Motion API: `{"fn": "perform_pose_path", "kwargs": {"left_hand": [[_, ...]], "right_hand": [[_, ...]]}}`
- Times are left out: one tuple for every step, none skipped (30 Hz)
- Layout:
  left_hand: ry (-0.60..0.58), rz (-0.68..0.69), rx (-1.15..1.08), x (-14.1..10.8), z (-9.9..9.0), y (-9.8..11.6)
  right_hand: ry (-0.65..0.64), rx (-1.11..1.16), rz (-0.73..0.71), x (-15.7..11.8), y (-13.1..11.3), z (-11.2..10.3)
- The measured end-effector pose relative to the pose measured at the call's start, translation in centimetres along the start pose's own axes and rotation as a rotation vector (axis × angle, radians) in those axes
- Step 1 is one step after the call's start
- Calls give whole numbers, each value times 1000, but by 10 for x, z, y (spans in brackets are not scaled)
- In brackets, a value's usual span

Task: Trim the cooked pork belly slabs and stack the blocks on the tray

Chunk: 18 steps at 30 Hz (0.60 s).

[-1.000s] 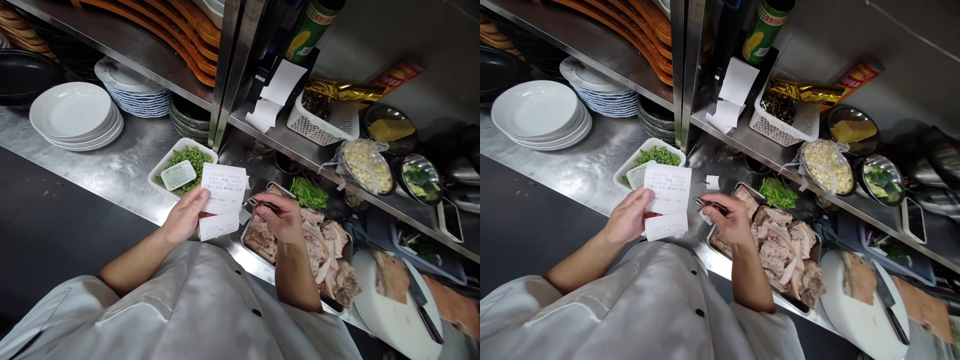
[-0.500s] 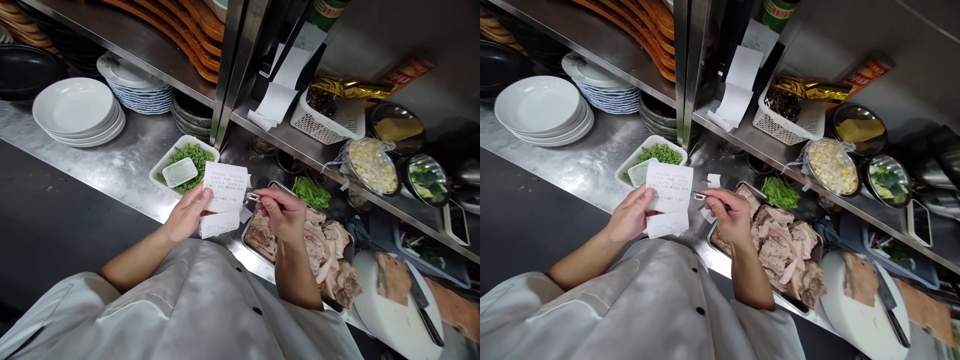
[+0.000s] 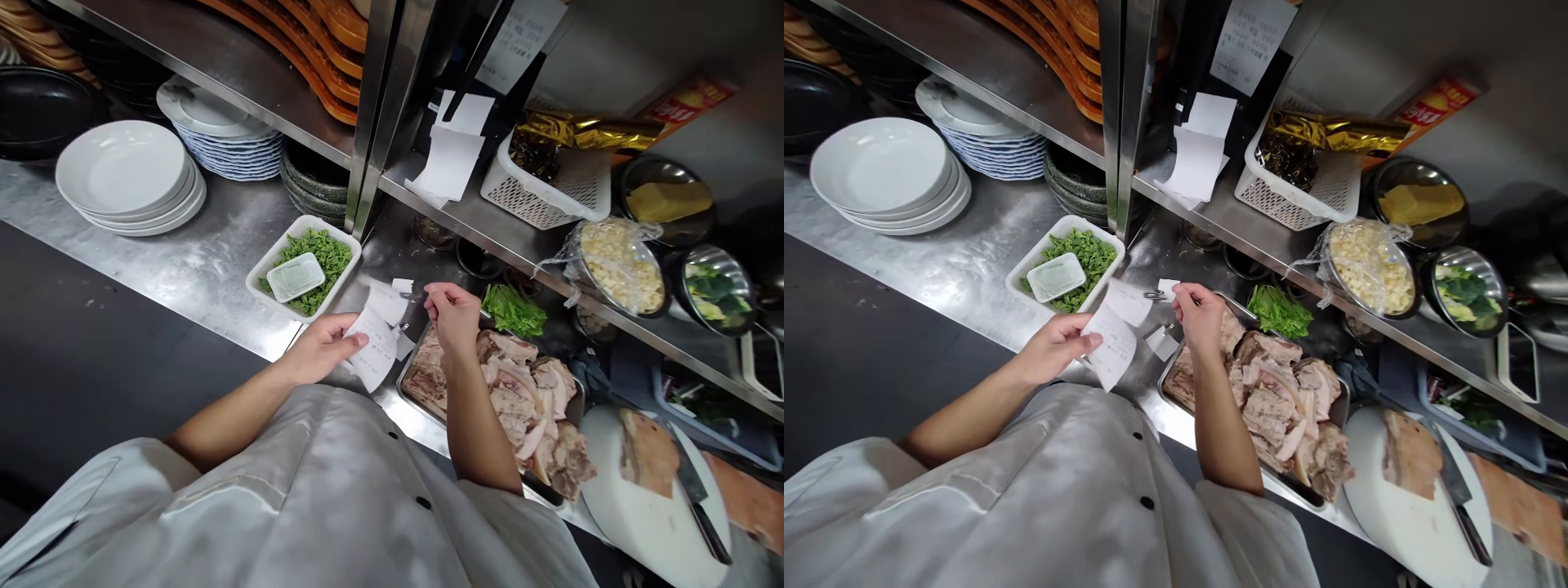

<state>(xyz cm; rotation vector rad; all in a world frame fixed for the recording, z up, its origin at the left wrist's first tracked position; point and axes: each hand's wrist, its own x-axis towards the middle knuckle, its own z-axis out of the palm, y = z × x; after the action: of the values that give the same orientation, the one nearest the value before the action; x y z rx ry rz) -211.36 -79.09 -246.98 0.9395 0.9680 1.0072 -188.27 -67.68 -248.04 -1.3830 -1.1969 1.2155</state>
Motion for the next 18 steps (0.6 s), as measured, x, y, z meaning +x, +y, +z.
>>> {"fn": "perform_pose_path", "kwargs": {"left_hand": [[9,-13,-34,-1,0,1],[22,-33,-74,-1,1,2],[40,-57,-121,-1,1,4],[60,-79,-175,-2,2,7],[79,-96,-230,-2,3,10],[91,-107,-283,-2,4,13],[95,-112,-331,-2,4,16],[94,-114,-374,-3,5,20],[91,-112,-412,-3,6,23],[87,-108,-447,-3,7,25],[80,-103,-477,-4,8,27],[74,-94,-499,-4,10,29],[67,-82,-512,-4,11,30],[57,-72,-517,-4,13,31],[49,-63,-514,-5,15,32],[45,-60,-504,-5,18,33],[49,-63,-492,-5,20,34],[60,-69,-480,-5,21,35]], "right_hand": [[7,12,30,5,8,1],[13,28,52,8,15,3],[9,40,64,10,21,4],[-11,43,67,9,24,4],[-50,34,59,7,24,4],[-118,13,39,3,23,3],[-214,-21,4,-2,20,2],[-333,-68,-47,-9,16,1],[-455,-128,-111,-17,11,1],[-565,-200,-189,-25,7,1],[-642,-278,-277,-32,3,2],[-680,-355,-368,-39,0,5],[-675,-422,-457,-45,-1,8],[-633,-472,-542,-50,0,12],[-566,-509,-614,-53,2,17],[-492,-540,-663,-55,5,21],[-418,-571,-687,-56,9,24],[-352,-605,-687,-54,13,27]]}}
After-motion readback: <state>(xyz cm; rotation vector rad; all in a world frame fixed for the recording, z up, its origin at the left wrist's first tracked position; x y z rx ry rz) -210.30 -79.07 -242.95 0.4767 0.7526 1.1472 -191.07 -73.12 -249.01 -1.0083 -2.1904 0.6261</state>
